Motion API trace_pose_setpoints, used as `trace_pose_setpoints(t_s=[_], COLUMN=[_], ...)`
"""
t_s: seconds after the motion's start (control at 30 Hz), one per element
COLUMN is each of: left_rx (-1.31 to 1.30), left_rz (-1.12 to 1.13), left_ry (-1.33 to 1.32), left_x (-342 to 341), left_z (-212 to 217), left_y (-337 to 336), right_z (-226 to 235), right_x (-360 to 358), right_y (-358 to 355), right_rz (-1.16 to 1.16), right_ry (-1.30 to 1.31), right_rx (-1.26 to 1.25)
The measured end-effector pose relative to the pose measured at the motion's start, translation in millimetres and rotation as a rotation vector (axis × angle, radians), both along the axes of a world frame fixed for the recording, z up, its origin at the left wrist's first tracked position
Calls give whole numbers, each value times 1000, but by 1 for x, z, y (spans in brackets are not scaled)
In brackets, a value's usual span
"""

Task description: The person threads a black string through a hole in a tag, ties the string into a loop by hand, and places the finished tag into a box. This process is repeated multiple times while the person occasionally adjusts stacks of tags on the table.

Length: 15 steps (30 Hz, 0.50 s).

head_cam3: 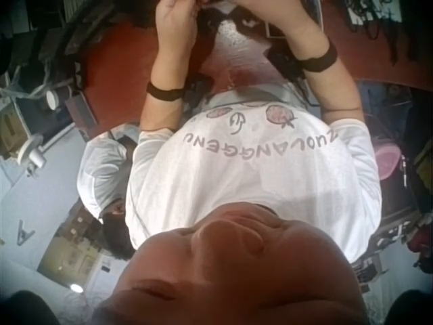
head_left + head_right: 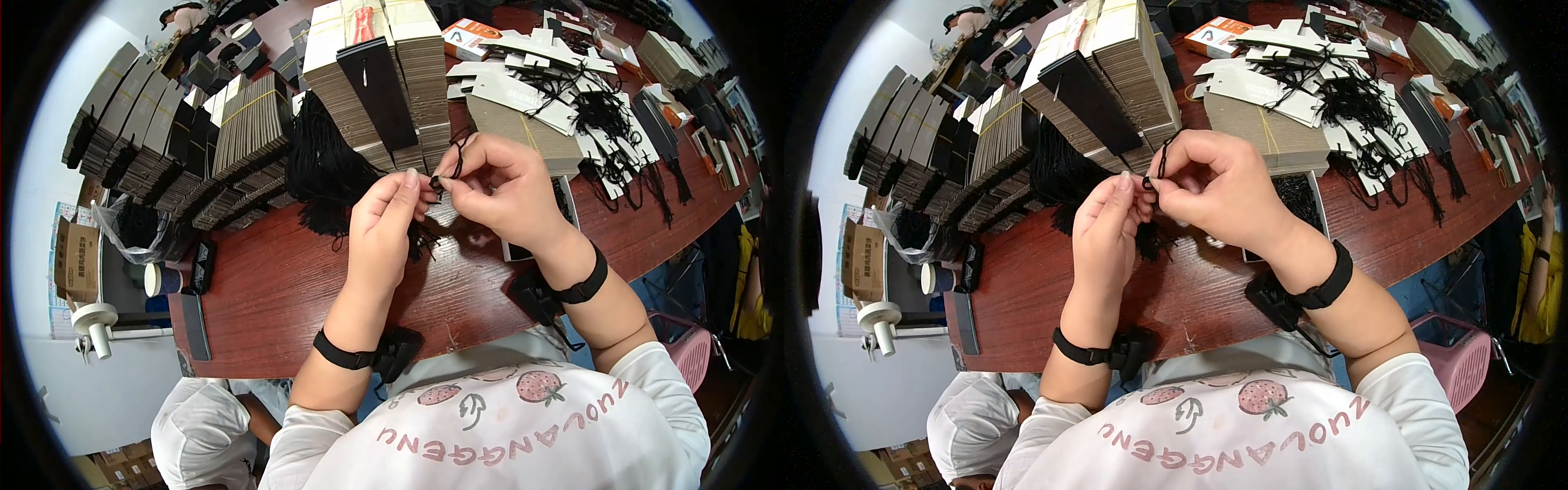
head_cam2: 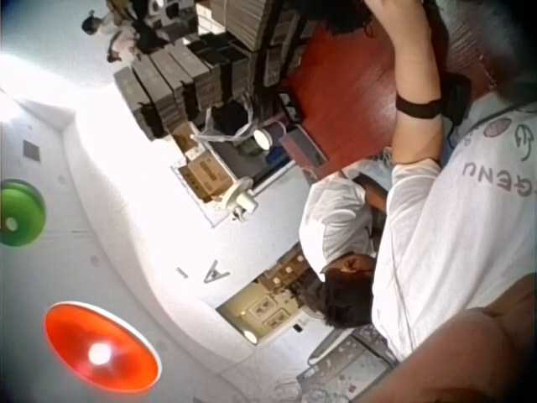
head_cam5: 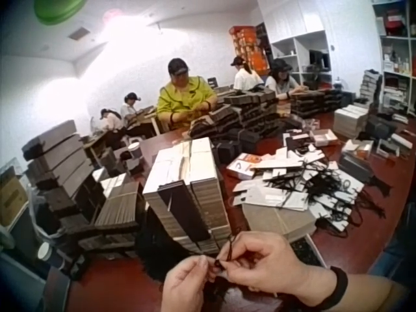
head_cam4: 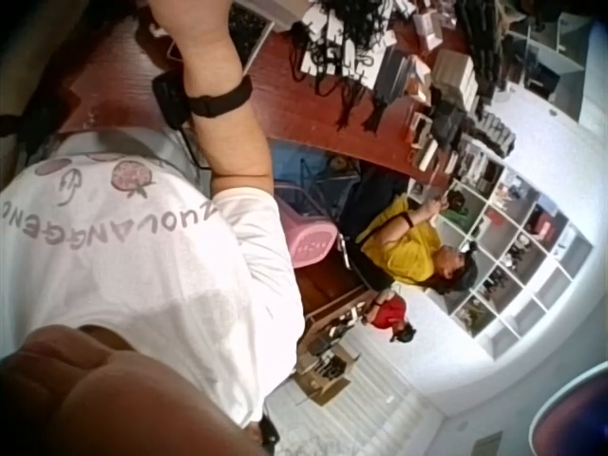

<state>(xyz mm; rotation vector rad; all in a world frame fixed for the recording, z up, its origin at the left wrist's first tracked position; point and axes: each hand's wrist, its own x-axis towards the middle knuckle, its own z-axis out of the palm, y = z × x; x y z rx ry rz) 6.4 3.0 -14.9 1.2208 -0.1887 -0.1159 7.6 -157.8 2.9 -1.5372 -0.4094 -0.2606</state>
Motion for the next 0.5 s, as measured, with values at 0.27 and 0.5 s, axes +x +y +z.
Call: trace_pose_setpoints(t_s=[0.27,0.5], left_rx=[-134,-76], left_rz=[-103,17], left_ry=[92,35], left_x=[0,-1], left_z=[-1,2], left_y=[-2,-3], right_z=[0,-1], right_x=[1,6], right_y=[1,-5], right_rz=[-22,118], right_ry=[-76,253], right_rx=[-89,158])
